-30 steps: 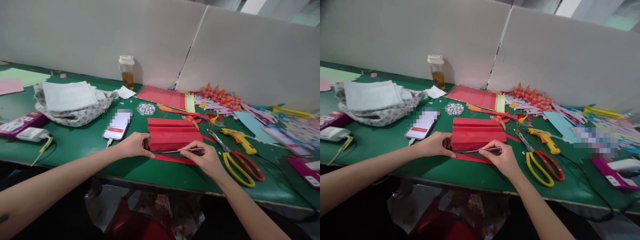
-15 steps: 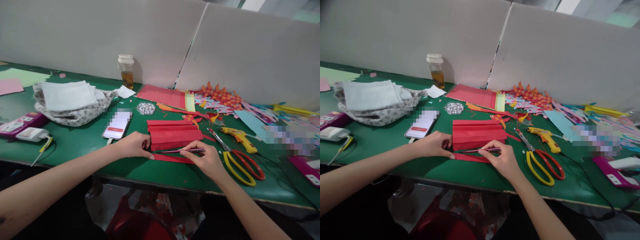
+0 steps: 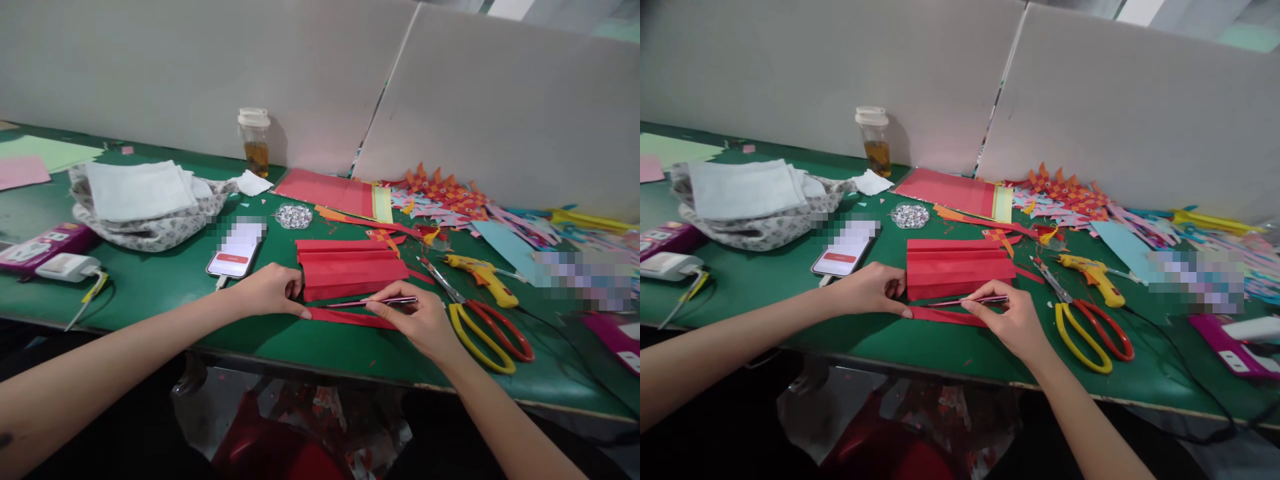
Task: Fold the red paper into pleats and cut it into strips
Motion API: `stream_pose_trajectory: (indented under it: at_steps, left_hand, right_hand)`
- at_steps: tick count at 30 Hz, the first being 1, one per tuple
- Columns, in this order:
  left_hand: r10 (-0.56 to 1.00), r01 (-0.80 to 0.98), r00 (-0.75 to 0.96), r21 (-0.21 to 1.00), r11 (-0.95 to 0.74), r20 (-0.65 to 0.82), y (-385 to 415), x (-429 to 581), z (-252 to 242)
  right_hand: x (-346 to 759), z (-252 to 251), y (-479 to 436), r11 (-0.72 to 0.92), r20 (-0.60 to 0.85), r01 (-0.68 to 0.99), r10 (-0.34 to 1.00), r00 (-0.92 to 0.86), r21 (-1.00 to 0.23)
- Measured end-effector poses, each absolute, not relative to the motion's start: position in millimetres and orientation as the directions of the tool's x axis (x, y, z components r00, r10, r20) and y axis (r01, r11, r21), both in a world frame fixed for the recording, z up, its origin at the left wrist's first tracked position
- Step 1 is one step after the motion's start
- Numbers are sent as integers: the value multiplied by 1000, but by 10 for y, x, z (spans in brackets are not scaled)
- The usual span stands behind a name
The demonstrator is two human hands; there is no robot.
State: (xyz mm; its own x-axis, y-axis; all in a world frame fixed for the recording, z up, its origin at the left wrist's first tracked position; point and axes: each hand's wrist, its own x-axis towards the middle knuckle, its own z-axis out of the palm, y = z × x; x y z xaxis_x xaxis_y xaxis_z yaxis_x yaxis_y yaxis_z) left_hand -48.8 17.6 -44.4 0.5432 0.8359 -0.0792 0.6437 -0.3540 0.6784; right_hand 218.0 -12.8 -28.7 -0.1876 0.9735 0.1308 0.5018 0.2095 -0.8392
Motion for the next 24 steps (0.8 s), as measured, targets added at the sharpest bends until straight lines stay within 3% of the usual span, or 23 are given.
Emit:
stream_pose_trajectory:
  at_steps: [24]
  left_hand:
    - [835,656,541,672,-344,-101,176,-490,-447]
  right_hand:
    - [2178,-287,-122,246,147,509,963,-227,-825]
